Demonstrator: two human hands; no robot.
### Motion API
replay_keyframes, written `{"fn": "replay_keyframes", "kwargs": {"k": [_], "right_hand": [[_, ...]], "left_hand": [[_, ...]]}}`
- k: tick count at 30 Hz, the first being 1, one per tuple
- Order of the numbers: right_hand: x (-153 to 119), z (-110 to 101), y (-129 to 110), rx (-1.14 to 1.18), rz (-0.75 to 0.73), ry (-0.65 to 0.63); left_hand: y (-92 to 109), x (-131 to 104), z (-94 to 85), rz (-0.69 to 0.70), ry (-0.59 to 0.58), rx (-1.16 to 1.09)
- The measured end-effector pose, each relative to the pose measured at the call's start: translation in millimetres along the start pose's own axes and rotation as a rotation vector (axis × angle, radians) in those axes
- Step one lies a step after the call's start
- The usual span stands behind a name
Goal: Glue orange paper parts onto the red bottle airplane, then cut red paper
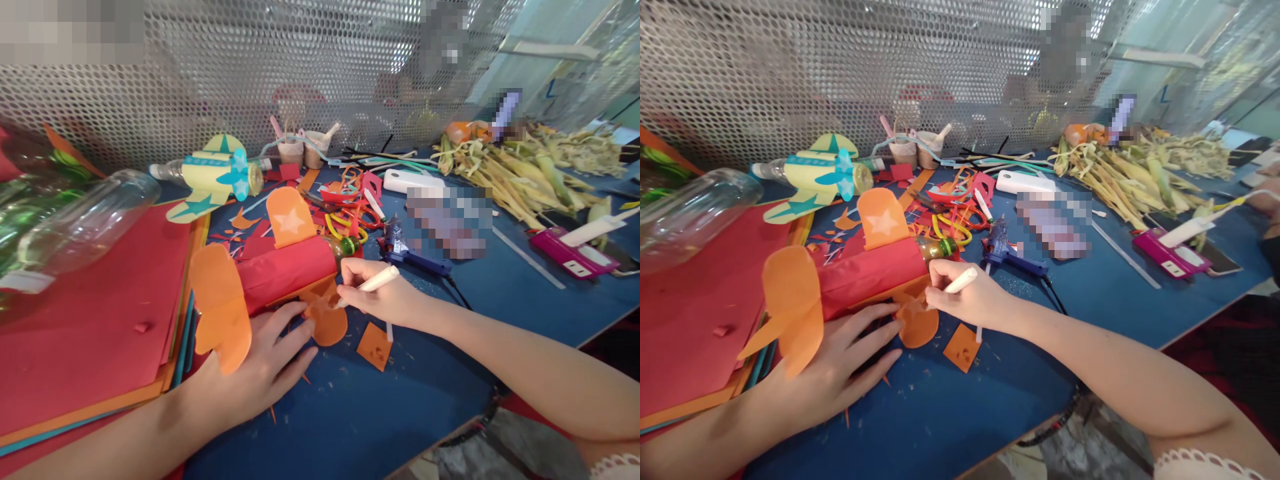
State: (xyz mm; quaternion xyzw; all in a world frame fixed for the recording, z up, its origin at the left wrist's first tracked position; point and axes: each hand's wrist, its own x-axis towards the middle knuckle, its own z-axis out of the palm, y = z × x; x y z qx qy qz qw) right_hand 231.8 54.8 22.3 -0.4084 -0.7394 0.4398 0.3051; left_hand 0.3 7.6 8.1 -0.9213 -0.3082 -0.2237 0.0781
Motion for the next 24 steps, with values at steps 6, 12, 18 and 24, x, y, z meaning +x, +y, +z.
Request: {"fn": "replay_keyframes", "kwargs": {"k": [6, 12, 18, 24], "right_hand": [[0.2, 0.7, 0.4, -0.003, -0.004, -0.008], [0.3, -0.2, -1.0, -0.001, 0.005, -0.014], [-0.1, -0.6, -0.3, -0.013, 0.022, 0.0], [0.7, -0.7, -0.9, -0.018, 0.004, 0.021]], "left_hand": [[0.4, 1.2, -0.3, -0.012, -0.003, 0.003], [-0.2, -0.3, -1.7, -0.002, -0.01, 0.003], [0.0, 0.2, -1.5, -0.006, -0.014, 0.008], [-0.8, 1.0, -1.7, -0.002, -0.018, -0.014]]}}
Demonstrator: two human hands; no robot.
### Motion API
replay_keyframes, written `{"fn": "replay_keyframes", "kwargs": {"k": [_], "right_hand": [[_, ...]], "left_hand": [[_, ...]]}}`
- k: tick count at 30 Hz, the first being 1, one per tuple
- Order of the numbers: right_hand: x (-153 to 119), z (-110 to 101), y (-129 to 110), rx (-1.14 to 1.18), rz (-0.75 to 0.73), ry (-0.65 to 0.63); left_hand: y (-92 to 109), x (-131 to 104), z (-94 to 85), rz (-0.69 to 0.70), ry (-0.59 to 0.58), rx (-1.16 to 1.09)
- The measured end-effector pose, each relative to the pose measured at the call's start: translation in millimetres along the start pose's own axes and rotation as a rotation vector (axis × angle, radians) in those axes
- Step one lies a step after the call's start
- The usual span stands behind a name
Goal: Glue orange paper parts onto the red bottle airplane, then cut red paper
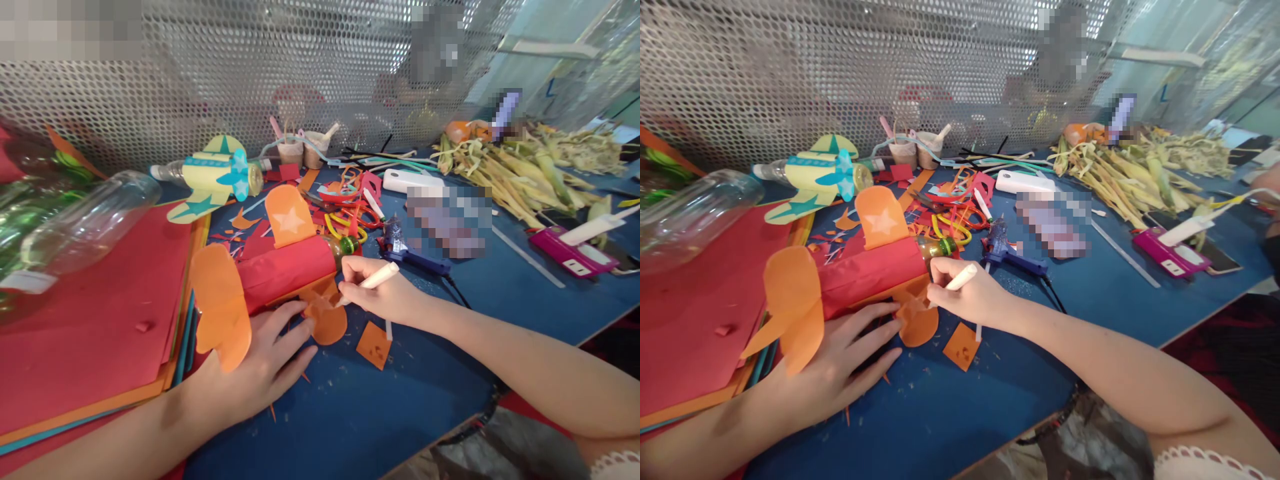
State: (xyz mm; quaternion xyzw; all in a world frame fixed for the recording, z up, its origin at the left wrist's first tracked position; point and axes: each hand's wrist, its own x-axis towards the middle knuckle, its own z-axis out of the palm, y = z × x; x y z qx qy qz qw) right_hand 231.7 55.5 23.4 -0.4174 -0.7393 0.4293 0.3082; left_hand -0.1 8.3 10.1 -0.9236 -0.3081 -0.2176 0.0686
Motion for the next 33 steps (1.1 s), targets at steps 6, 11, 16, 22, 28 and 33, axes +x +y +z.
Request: {"fn": "replay_keyframes", "kwargs": {"k": [6, 11, 16, 22, 28, 33], "right_hand": [[0.1, 0.8, 0.6, -0.012, -0.004, 0.007], [-0.5, 0.6, 1.0, 0.005, 0.008, -0.008], [0.0, -0.2, 0.0, 0.001, 0.009, -0.003], [0.4, -0.1, -1.1, 0.009, 0.001, 0.001], [0.0, 0.1, 0.6, 0.008, 0.011, 0.0], [0.1, 0.3, 2.5, 0.041, 0.003, -0.014]], "left_hand": [[0.6, -0.2, -0.9, -0.01, -0.025, 0.022], [0.4, -0.3, -0.3, -0.008, -0.019, 0.01], [0.4, -1.4, 0.8, -0.007, -0.027, 0.012], [0.7, -0.7, -0.2, -0.003, -0.012, 0.016], [0.5, 0.2, -0.7, -0.003, -0.011, 0.02], [0.3, -1.1, 0.5, -0.013, -0.003, 0.015]]}}
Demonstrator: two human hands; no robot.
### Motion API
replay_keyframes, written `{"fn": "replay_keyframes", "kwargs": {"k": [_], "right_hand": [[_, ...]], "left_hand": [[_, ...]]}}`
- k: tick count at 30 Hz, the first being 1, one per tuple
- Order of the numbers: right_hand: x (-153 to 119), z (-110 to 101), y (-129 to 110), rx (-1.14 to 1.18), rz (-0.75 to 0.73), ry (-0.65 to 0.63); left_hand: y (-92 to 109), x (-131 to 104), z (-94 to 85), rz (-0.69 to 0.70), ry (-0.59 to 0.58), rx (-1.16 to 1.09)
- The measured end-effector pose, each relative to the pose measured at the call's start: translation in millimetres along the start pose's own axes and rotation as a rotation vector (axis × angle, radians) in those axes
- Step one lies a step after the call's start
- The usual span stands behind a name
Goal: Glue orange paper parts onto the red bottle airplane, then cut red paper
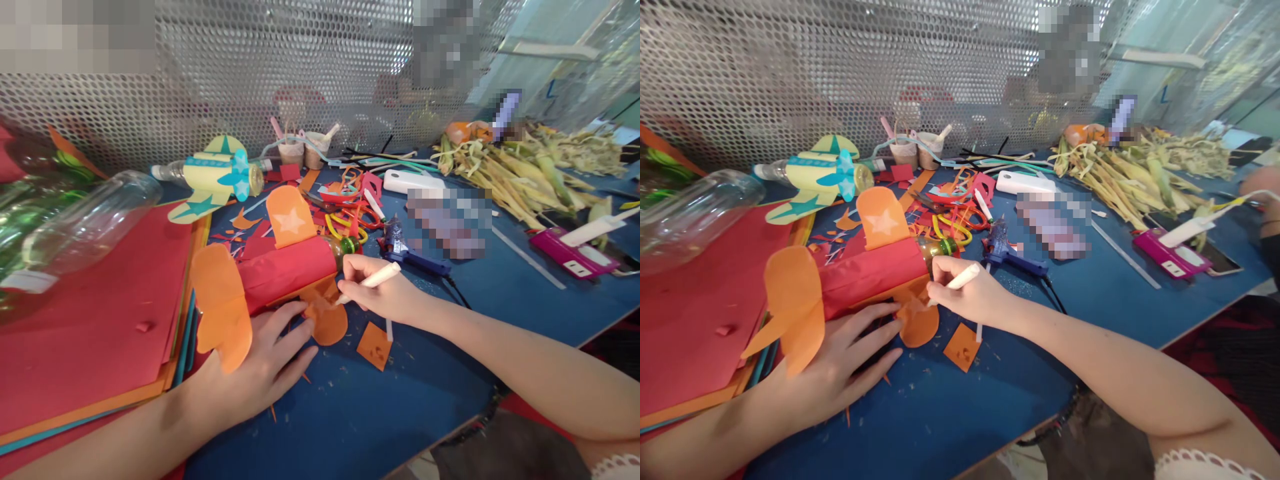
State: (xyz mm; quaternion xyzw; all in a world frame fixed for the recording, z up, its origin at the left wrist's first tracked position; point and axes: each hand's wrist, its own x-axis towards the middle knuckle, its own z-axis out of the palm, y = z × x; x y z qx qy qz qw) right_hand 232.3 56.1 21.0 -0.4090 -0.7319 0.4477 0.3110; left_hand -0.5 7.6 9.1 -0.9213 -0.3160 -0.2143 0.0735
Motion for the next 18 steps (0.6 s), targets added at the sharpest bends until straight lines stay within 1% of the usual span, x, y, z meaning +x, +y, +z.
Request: {"fn": "replay_keyframes", "kwargs": {"k": [2, 4, 7, 10, 18], "right_hand": [[0.4, 0.3, 0.7, 0.018, 0.008, 0.003], [0.7, 0.9, 1.6, 0.055, 0.007, 0.031], [0.1, 1.9, 3.3, 0.077, -0.037, 0.071], [-1.1, 2.8, 4.9, 0.024, -0.059, 0.052], [-0.9, 3.4, 6.1, -0.048, -0.022, 0.028]], "left_hand": [[0.1, -0.3, 0.6, -0.002, -0.005, -0.006], [0.3, -0.3, 1.1, -0.003, -0.005, -0.003], [0.6, -0.1, 1.2, 0.002, 0.007, 0.012], [1.0, -0.2, 0.6, 0.007, 0.008, 0.012], [-0.1, 0.0, 0.2, -0.003, -0.001, 0.008]]}}
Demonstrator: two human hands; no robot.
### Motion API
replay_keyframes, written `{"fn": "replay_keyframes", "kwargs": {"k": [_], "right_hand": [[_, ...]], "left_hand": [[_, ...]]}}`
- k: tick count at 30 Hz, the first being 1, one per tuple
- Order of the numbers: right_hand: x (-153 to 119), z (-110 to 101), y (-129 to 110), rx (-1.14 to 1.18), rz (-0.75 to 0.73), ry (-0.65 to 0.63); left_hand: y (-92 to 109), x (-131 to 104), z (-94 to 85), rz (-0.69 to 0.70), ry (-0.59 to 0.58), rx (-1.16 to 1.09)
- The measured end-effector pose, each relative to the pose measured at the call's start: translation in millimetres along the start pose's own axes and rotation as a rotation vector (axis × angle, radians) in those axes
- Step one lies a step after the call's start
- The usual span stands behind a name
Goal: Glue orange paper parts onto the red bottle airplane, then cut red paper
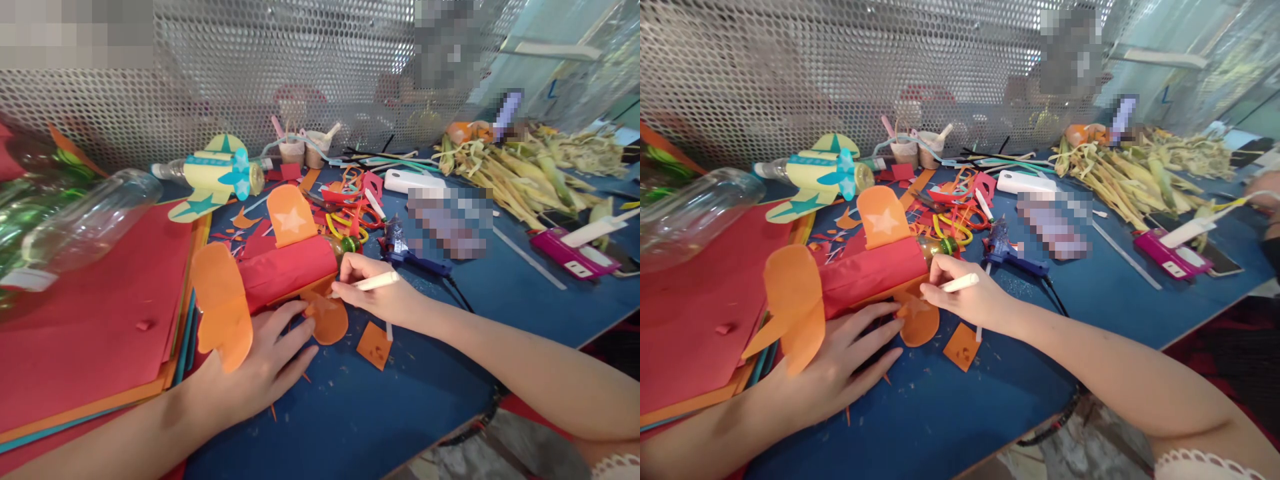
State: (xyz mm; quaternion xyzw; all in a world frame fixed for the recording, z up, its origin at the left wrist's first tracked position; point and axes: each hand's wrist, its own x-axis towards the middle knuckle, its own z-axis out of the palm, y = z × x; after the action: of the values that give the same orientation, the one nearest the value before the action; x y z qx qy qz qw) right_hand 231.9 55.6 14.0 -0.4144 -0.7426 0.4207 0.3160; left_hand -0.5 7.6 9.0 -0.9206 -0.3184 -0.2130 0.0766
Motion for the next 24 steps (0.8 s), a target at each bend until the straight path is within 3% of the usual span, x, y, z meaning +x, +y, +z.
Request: {"fn": "replay_keyframes", "kwargs": {"k": [24], "right_hand": [[-0.2, 0.9, -1.7, -0.043, 0.005, 0.02]], "left_hand": [[0.8, 1.8, 0.9, 0.024, 0.023, -0.005]]}}
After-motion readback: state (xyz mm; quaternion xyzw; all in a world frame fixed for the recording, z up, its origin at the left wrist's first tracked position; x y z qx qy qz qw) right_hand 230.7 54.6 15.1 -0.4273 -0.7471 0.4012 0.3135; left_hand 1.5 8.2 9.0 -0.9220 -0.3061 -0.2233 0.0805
